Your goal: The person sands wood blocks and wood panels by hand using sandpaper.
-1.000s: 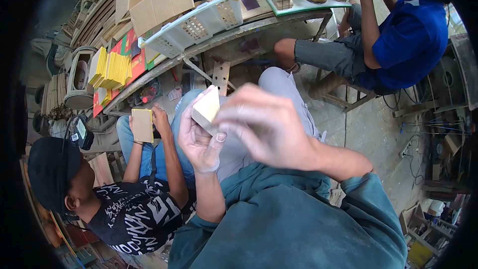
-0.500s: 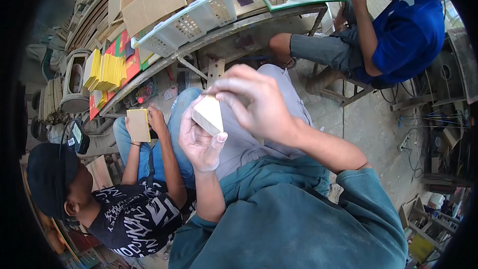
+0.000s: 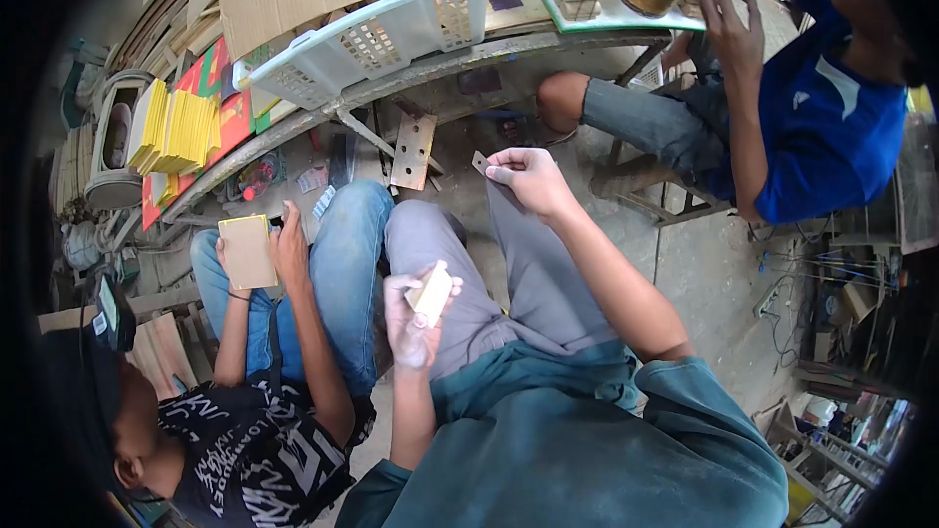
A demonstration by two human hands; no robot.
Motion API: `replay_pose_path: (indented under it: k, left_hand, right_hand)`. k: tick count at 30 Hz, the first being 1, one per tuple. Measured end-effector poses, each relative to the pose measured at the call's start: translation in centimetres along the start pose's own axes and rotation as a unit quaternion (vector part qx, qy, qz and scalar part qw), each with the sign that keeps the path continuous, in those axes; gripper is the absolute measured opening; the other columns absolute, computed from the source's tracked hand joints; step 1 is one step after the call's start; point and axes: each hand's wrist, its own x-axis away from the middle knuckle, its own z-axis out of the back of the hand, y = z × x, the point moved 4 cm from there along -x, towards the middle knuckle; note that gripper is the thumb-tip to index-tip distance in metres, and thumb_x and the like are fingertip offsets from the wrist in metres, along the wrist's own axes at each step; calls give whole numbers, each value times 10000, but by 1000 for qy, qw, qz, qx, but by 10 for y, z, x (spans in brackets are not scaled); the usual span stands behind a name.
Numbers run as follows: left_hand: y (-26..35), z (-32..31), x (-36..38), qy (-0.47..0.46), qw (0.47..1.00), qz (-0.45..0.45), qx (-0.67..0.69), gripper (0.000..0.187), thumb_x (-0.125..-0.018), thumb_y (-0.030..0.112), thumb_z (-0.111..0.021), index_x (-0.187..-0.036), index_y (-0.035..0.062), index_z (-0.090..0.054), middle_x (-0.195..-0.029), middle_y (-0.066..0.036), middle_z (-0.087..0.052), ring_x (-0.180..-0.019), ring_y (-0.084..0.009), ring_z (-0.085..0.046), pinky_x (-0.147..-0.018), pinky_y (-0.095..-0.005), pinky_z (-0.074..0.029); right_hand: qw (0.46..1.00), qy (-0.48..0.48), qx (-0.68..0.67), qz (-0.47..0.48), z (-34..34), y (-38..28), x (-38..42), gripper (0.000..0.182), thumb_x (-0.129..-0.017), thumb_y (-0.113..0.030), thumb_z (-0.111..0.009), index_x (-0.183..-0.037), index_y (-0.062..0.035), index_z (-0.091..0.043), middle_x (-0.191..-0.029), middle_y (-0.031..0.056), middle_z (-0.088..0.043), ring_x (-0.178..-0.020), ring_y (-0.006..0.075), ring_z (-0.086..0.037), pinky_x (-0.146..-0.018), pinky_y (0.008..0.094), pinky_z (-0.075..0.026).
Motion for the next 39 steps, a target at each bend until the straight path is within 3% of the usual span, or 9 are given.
replay_pose_path:
  k: [6,11,13,19,22,27,31,32,39]
  left_hand:
    - [-36,19,-29,8,996,64,63,415,-787,172,-732,-1113,8,-535,-1321,-244,-440,-1142,-378,-542,-982,-464,-449]
    - [-46,33,-52,-6,996,53,72,267,-789,106,-718,-1011,2,-613,-1372,-270,-383,-1205,-403,-490,-1004,-475,-432]
    - [-45,34,-54,4,995,56,80,242,-774,83,-731,-975,0,-623,-1385,-272,-363,-1222,-425,-467,-1017,-470,-422]
    - [-43,38,-69,68,990,106,61,741,-720,220,-788,-1319,5,-409,-1342,-279,-419,-1177,-345,-509,-1002,-440,-411]
    - [-49,45,-72,86,984,125,97,835,-695,228,-800,-1336,-67,-353,-1336,-282,-431,-1169,-312,-517,-1010,-386,-398]
    - [-53,42,-78,122,988,85,49,670,-800,143,-704,-1306,-117,-348,-1327,-297,-430,-1245,-356,-464,-1092,-432,-327]
    - [-61,38,-79,139,986,81,-36,586,-862,124,-635,-1302,-131,-343,-1281,-247,-491,-1214,-371,-492,-1079,-450,-346]
    - [-60,33,-81,172,981,84,-3,526,-839,71,-668,-1270,-89,-412,-1219,-156,-546,-1116,-177,-525,-970,-304,-408]
    - [-77,32,-64,103,993,14,-57,518,-867,161,-666,-1256,-79,-420,-1215,-112,-541,-1131,-171,-520,-984,-308,-391]
  right_hand:
    - [991,0,99,-89,-13,53,-179,81,-808,-94,-693,-786,-17,-686,-668,32,-636,-516,130,-555,-432,299,-416]
    - [944,73,320,24,-23,109,-331,567,-794,-309,-701,-1293,-104,-528,-1237,132,-586,-1041,269,-595,-852,450,-482]
    - [753,195,544,314,-25,130,-387,738,-814,-473,-609,-1432,-164,-349,-1431,112,-404,-1305,263,-386,-1065,502,-279]
    - [665,347,583,312,-5,119,-356,546,-857,-473,-524,-1254,-98,-530,-1291,139,-522,-1278,308,-400,-1093,445,-244]
    - [797,221,547,129,18,134,-363,611,-839,-466,-541,-1366,-175,-439,-1413,105,-427,-1336,278,-352,-1074,497,-260]
    - [978,51,197,37,5,92,-276,310,-655,-37,-744,-943,18,-642,-942,90,-675,-863,155,-620,-763,303,-505]
    - [970,-71,136,187,-40,26,-105,97,-760,61,-551,-798,-17,-593,-949,92,-671,-849,139,-610,-734,296,-497]
    - [956,-104,165,220,-46,13,-66,153,-739,69,-527,-833,-20,-608,-967,115,-672,-882,190,-634,-775,321,-497]
    - [916,-104,226,315,-46,5,51,513,-695,81,-600,-1196,-26,-608,-1233,124,-599,-1210,295,-523,-1070,450,-361]
